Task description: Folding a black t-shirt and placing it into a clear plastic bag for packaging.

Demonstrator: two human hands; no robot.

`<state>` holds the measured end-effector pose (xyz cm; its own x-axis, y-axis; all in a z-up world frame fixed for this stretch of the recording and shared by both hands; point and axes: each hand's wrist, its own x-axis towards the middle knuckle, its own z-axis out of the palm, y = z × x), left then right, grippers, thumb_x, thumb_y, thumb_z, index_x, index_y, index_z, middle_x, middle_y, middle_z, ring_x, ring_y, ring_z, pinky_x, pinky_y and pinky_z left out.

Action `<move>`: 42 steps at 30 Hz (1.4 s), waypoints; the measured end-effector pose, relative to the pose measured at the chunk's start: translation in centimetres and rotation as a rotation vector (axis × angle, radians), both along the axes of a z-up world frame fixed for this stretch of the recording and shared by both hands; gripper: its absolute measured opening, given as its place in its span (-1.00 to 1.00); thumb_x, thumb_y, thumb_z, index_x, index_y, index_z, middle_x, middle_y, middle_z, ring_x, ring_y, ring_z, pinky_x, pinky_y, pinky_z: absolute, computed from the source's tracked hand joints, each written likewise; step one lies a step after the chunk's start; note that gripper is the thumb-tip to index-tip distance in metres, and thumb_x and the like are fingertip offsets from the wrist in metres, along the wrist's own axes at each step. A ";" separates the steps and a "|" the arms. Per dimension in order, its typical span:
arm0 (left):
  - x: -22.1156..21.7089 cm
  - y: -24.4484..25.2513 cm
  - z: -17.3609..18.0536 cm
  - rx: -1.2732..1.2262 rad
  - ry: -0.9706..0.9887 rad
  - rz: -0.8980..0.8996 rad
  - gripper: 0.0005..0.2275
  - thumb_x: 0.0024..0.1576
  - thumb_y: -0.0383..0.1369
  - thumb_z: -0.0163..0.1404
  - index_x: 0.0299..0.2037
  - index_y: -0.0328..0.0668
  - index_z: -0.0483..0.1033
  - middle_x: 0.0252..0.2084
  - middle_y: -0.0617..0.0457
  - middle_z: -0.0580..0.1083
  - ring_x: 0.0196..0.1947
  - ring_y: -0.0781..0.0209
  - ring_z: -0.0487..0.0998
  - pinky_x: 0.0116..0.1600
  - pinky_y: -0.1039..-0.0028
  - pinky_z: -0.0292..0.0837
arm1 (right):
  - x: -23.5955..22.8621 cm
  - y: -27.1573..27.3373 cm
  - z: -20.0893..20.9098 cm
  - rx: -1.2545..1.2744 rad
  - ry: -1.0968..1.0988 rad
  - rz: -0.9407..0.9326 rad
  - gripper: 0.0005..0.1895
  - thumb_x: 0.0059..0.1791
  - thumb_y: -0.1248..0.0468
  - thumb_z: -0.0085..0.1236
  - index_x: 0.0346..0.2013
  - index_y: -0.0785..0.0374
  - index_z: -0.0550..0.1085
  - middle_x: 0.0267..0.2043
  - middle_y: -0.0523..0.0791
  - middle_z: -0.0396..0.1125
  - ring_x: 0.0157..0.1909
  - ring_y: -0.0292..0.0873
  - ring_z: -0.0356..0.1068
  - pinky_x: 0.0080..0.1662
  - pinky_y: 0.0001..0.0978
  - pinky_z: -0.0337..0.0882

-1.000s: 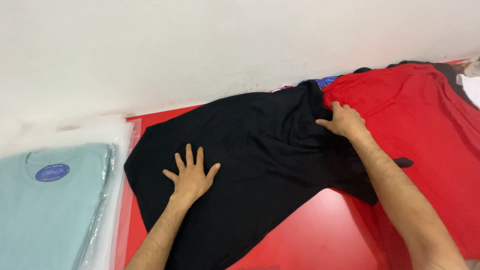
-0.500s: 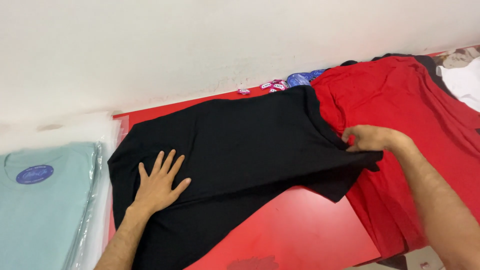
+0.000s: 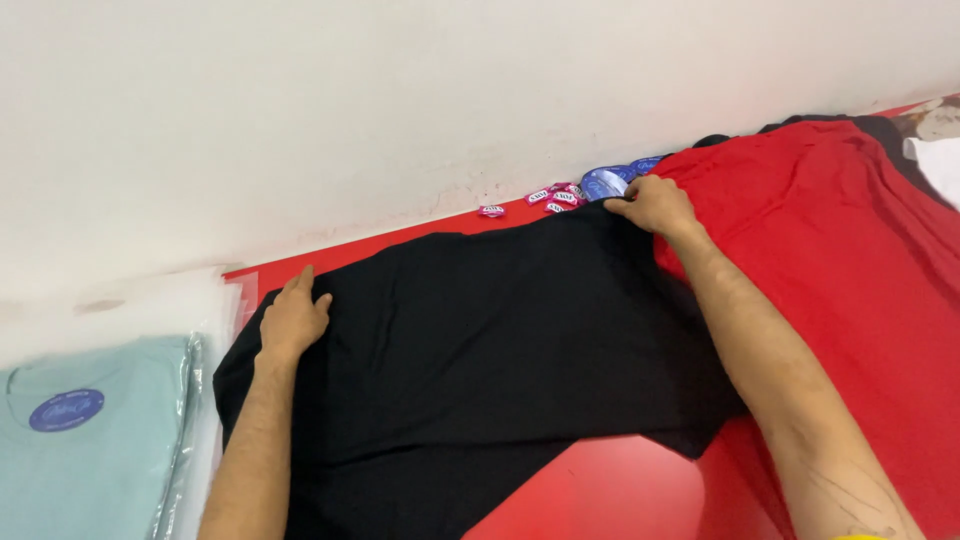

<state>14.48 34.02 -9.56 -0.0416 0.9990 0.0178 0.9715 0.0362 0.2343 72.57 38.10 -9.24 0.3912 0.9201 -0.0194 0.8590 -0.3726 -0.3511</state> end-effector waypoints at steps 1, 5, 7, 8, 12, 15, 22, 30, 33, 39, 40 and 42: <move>-0.5 1.3 -1.2 -0.001 0.002 0.004 -0.47 0.27 -0.23 -0.03 0.46 -0.08 0.24 0.38 -0.18 0.34 0.30 -0.16 0.43 0.22 -0.06 0.41 | 0.5 1.6 -1.4 -0.001 0.002 0.004 -0.42 -0.15 -0.32 0.31 0.03 -0.14 0.62 0.03 -0.04 0.51 0.10 0.14 0.48 0.08 -0.02 0.48; -2.4 3.8 -4.4 0.038 0.027 0.030 -0.65 0.20 -0.17 0.09 0.16 -0.01 0.53 0.02 -0.06 0.53 0.03 -0.13 0.61 0.01 0.04 0.56 | 0.7 2.2 -1.3 -0.054 -0.016 0.103 -0.60 -0.21 -0.04 0.43 -0.10 -0.18 0.64 -0.19 -0.06 0.53 -0.23 0.02 0.55 -0.11 -0.16 0.52; -2.6 3.9 -3.8 0.056 -0.004 0.027 -0.76 0.18 -0.19 0.12 -0.01 0.01 0.65 -0.12 0.02 0.56 -0.06 -0.08 0.65 -0.06 0.10 0.59 | 0.5 0.7 1.4 -0.074 0.019 0.156 -0.65 -0.21 0.11 0.44 -0.13 -0.09 0.64 -0.32 -0.05 0.54 -0.46 -0.06 0.57 -0.21 -0.24 0.52; -2.5 3.8 -3.0 0.174 -0.145 0.035 -0.80 0.17 -0.27 0.13 -0.07 -0.11 0.65 -0.18 -0.08 0.57 -0.08 -0.16 0.63 -0.06 0.11 0.56 | 0.7 0.4 2.5 -0.076 0.196 0.160 -0.71 -0.18 0.29 0.36 -0.17 0.13 0.60 -0.27 0.05 0.45 -0.52 -0.03 0.52 -0.36 -0.27 0.51; -1.7 5.1 -0.8 0.615 -0.413 0.108 -0.95 0.15 -0.41 0.19 -0.26 -0.18 0.61 -0.45 0.05 0.50 -0.29 -0.03 0.62 -0.13 0.33 0.49 | 1.9 2.1 2.5 0.334 0.626 0.054 -0.77 -0.16 0.57 0.20 -0.25 0.30 0.52 -0.26 0.14 0.25 -0.54 0.03 0.49 -0.48 -0.30 0.63; 2.4 3.3 0.9 0.724 -0.474 -0.015 -0.67 0.16 -0.56 0.16 0.10 -0.39 0.39 0.14 -0.33 0.25 0.15 -0.44 0.39 0.19 -0.06 0.41 | -1.0 -0.8 4.8 0.512 0.186 0.125 -0.43 -0.07 0.30 0.48 0.06 0.27 0.28 0.21 0.15 0.06 0.23 0.35 0.28 0.17 0.27 0.38; 6.9 -9.6 1.4 0.396 -0.315 -0.459 -0.62 0.16 -0.35 0.05 0.16 -0.32 0.40 0.27 -0.27 0.27 0.30 -0.21 0.31 0.31 0.04 0.28 | -3.0 -13.6 7.2 0.229 -0.050 0.352 -0.60 -0.03 0.02 0.24 0.02 0.12 0.48 0.11 -0.08 0.37 0.14 0.04 0.34 0.05 0.01 0.32; 6.1 -20.5 0.7 -0.056 -0.121 -0.789 -0.54 0.11 -0.07 0.13 0.19 0.02 0.45 0.38 -0.03 0.25 0.45 0.02 0.13 0.36 -0.18 -0.10 | -5.7 -28.8 4.9 -0.477 -0.188 0.755 -0.40 -0.11 0.09 0.34 0.20 -0.19 0.36 0.20 -0.30 0.20 0.12 -0.09 0.28 0.02 -0.07 0.41; 5.6 -21.5 0.6 -0.092 -0.153 -0.746 -0.62 0.15 -0.14 0.08 0.16 0.05 0.49 0.41 0.02 0.23 0.52 -0.01 0.03 0.41 -0.27 -0.20 | -3.7 -29.7 0.7 -0.041 -0.073 0.777 -0.86 -0.01 0.18 0.14 -0.17 0.04 0.52 -0.19 -0.20 0.38 -0.07 -0.05 0.40 -0.08 -0.16 0.40; 5.3 -23.3 -0.9 0.092 -0.066 -0.745 -0.85 0.23 -0.35 -0.09 -0.11 -0.04 0.55 0.29 0.01 0.34 0.44 0.01 0.22 0.31 -0.42 0.05 | -4.7 -32.2 1.7 -0.268 -0.217 0.821 -0.93 0.06 0.18 -0.02 -0.20 0.04 0.33 -0.15 -0.17 0.30 -0.14 0.02 0.36 -0.18 -0.01 0.36; 5.3 -23.8 -0.5 0.095 -0.066 -0.744 -0.85 0.23 -0.35 -0.09 -0.11 -0.04 0.55 0.29 0.01 0.34 0.44 0.01 0.22 0.31 -0.42 0.05 | -5.4 -32.6 2.7 -0.266 -0.220 0.821 -0.93 0.06 0.18 -0.02 -0.20 0.04 0.33 -0.15 -0.17 0.30 -0.14 0.02 0.36 -0.18 -0.01 0.36; 5.4 -24.2 0.6 -0.046 -0.121 -0.725 -0.82 0.24 -0.32 -0.14 -0.12 -0.04 0.55 0.35 -0.01 0.29 0.49 -0.02 0.11 0.33 -0.50 -0.11 | -6.9 -33.2 4.6 -0.533 -0.060 0.830 -0.91 0.06 0.20 -0.01 -0.22 0.10 0.31 -0.09 -0.11 0.42 -0.09 0.18 0.46 -0.12 0.03 0.35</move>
<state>19.84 9.81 -9.00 0.6307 0.7759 0.0126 0.7226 -0.5931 0.3551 65.65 4.94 -4.64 -0.3607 0.7796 -0.5120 0.9301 0.2599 -0.2594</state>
